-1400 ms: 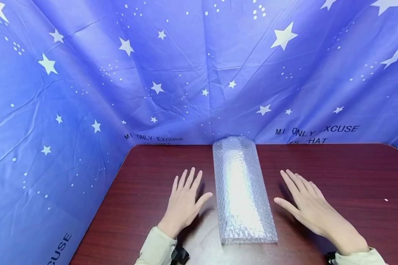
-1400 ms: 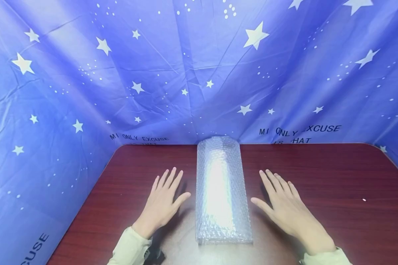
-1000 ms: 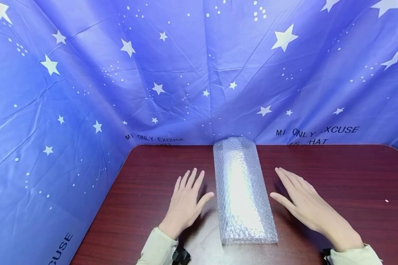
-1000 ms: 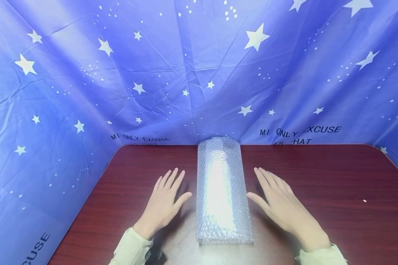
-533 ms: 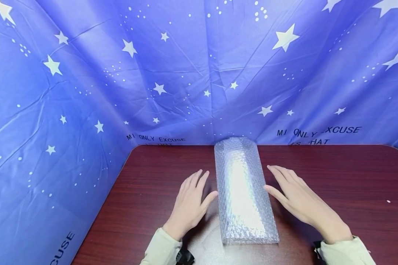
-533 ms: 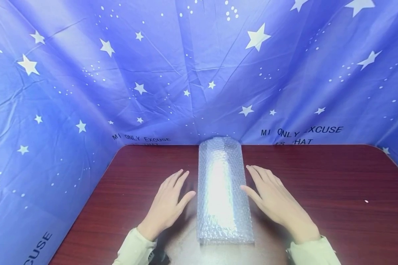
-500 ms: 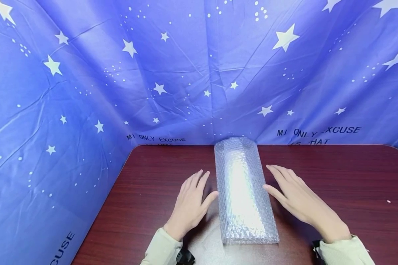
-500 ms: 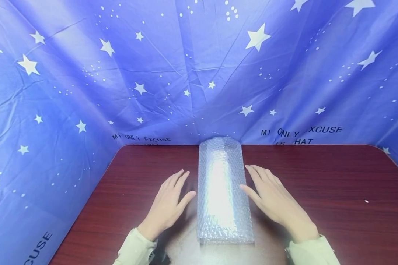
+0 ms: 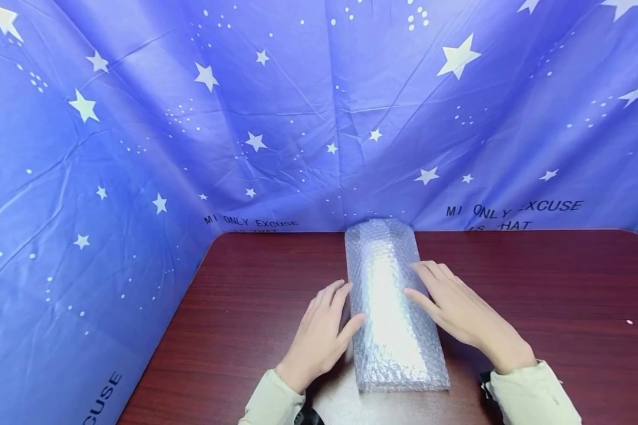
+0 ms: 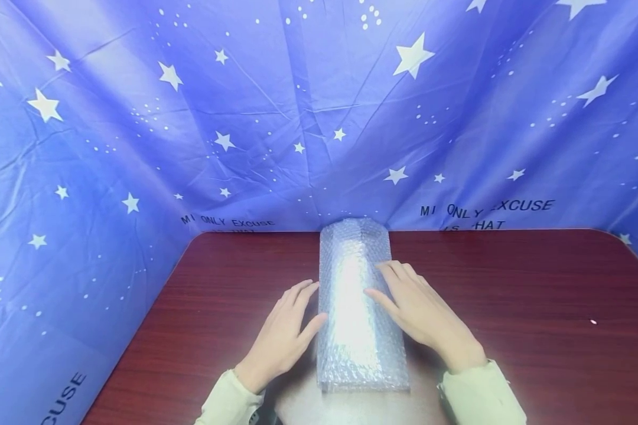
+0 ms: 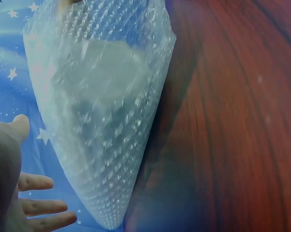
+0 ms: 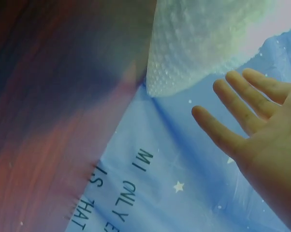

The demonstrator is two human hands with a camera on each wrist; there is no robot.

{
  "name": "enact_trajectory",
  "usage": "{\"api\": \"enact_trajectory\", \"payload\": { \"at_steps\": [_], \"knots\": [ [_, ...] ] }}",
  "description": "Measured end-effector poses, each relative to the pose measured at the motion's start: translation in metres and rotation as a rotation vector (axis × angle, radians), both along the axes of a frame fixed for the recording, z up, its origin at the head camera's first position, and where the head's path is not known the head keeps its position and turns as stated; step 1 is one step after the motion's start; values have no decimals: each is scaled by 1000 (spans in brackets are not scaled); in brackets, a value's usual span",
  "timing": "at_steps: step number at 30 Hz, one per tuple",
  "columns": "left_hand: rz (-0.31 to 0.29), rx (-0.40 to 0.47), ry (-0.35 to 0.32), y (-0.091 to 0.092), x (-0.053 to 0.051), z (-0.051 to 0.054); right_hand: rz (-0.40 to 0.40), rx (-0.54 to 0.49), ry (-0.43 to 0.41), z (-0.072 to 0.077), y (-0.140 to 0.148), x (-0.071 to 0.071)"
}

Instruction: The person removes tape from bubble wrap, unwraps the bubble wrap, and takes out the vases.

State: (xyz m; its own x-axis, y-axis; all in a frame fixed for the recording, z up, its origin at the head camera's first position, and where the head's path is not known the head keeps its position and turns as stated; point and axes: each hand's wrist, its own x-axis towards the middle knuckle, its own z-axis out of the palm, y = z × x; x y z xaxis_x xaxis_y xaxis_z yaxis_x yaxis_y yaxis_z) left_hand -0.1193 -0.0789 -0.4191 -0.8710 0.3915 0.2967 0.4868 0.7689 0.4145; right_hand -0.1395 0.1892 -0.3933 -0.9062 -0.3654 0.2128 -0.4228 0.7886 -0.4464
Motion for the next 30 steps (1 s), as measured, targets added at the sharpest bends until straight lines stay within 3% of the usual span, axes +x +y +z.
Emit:
{"api": "enact_trajectory", "payload": {
  "at_steps": [12,30],
  "knots": [
    [-62,9,-17,7,5,-2,38,-9,37,-14,-8,-3],
    [-67,-14,-60,9,5,-6,29,-39,25,-16,-11,-2]
  ]
}}
